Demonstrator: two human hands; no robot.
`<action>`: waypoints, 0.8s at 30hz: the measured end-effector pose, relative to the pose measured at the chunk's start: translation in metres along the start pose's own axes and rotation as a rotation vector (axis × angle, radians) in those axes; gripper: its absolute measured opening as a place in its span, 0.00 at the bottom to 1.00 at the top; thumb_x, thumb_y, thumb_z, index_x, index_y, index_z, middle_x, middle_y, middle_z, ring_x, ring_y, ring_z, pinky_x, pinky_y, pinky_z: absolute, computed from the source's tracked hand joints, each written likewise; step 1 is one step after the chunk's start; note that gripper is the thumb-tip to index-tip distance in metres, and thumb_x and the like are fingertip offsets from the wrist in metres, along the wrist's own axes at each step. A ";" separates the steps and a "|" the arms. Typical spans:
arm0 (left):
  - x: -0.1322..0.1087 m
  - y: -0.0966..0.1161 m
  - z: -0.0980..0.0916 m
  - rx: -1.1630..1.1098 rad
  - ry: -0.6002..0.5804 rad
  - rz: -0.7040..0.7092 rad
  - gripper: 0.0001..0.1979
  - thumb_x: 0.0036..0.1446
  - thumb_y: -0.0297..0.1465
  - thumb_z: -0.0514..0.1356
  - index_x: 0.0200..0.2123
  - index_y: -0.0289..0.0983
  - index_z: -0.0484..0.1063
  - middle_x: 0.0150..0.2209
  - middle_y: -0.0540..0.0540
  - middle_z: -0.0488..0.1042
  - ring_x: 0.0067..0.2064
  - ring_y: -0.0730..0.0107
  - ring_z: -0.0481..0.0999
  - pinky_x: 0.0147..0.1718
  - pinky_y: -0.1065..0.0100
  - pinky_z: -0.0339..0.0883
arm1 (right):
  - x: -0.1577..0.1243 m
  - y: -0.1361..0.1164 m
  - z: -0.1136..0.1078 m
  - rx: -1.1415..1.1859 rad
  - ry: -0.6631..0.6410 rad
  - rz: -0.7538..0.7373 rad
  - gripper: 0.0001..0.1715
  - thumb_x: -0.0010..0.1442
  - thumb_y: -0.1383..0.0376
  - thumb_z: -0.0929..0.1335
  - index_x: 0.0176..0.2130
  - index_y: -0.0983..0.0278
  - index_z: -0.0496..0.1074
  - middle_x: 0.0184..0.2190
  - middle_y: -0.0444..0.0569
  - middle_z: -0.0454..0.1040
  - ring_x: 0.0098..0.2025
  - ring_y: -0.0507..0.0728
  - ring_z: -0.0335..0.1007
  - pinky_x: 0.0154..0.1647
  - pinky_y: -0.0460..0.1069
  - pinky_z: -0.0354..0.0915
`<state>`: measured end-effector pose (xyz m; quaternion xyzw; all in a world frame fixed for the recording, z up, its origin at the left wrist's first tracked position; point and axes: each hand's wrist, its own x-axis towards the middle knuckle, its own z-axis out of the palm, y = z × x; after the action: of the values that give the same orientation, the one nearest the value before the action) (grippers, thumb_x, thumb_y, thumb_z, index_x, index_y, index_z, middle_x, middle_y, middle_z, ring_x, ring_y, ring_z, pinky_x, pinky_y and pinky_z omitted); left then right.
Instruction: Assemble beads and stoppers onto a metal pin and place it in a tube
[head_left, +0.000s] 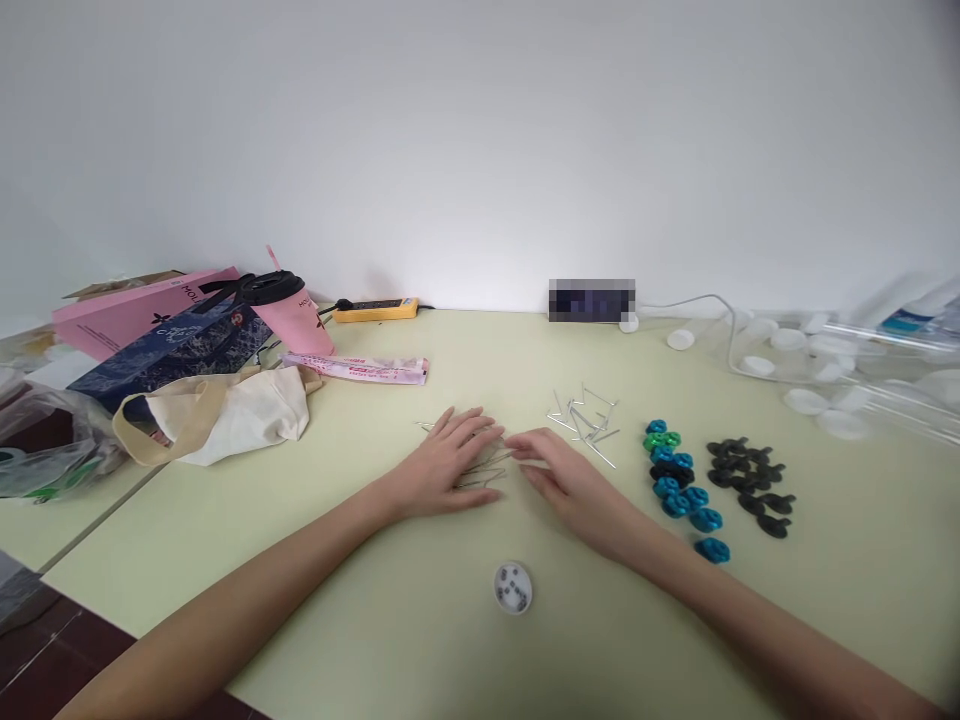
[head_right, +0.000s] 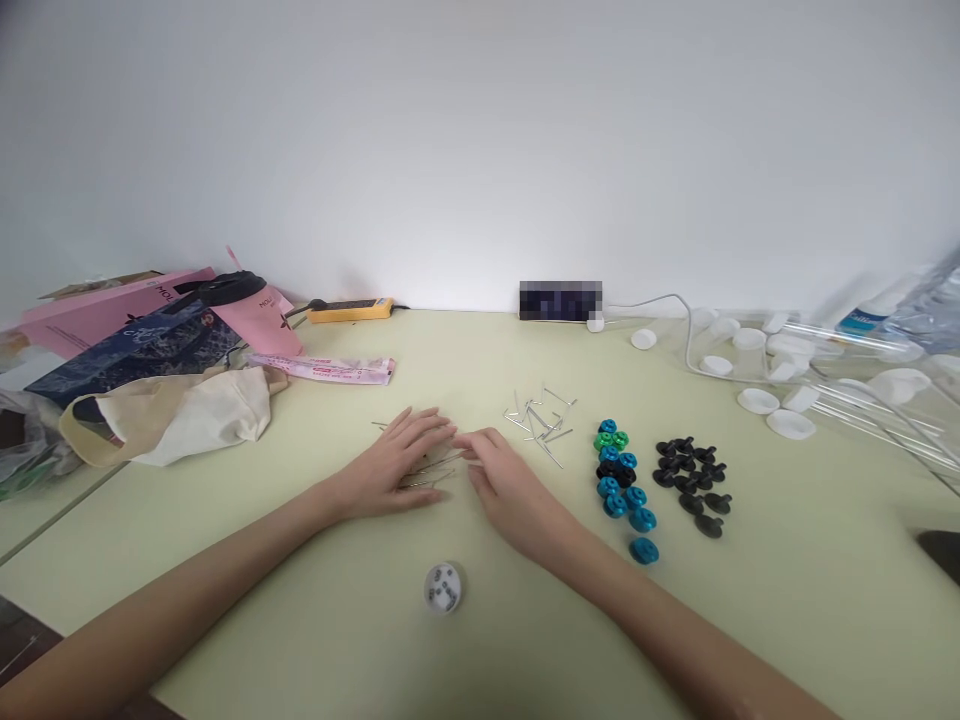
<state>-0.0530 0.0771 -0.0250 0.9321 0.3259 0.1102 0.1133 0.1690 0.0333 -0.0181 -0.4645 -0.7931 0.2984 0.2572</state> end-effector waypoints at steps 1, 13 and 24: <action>0.001 0.000 0.001 0.014 0.003 -0.011 0.40 0.56 0.53 0.54 0.66 0.41 0.47 0.67 0.41 0.51 0.68 0.51 0.43 0.65 0.45 0.33 | 0.001 0.001 -0.006 -0.031 0.008 0.008 0.19 0.65 0.71 0.56 0.51 0.58 0.64 0.53 0.51 0.68 0.54 0.55 0.67 0.53 0.52 0.66; 0.002 -0.010 0.009 0.086 0.058 -0.074 0.21 0.67 0.40 0.46 0.61 0.45 0.60 0.62 0.46 0.62 0.64 0.60 0.58 0.63 0.51 0.48 | -0.003 0.046 -0.146 -0.527 0.193 0.410 0.16 0.62 0.57 0.62 0.45 0.61 0.71 0.44 0.54 0.76 0.43 0.63 0.71 0.40 0.54 0.63; 0.002 -0.013 0.008 0.103 0.052 -0.131 0.31 0.62 0.49 0.49 0.65 0.46 0.50 0.67 0.43 0.49 0.68 0.50 0.47 0.63 0.42 0.40 | -0.036 0.152 -0.224 -0.778 0.532 0.967 0.34 0.65 0.54 0.56 0.52 0.80 0.71 0.48 0.82 0.68 0.51 0.80 0.62 0.31 0.63 0.51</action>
<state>-0.0565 0.0871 -0.0357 0.9101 0.3944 0.1099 0.0637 0.4269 0.1131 0.0229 -0.8836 -0.4555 -0.0521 0.0952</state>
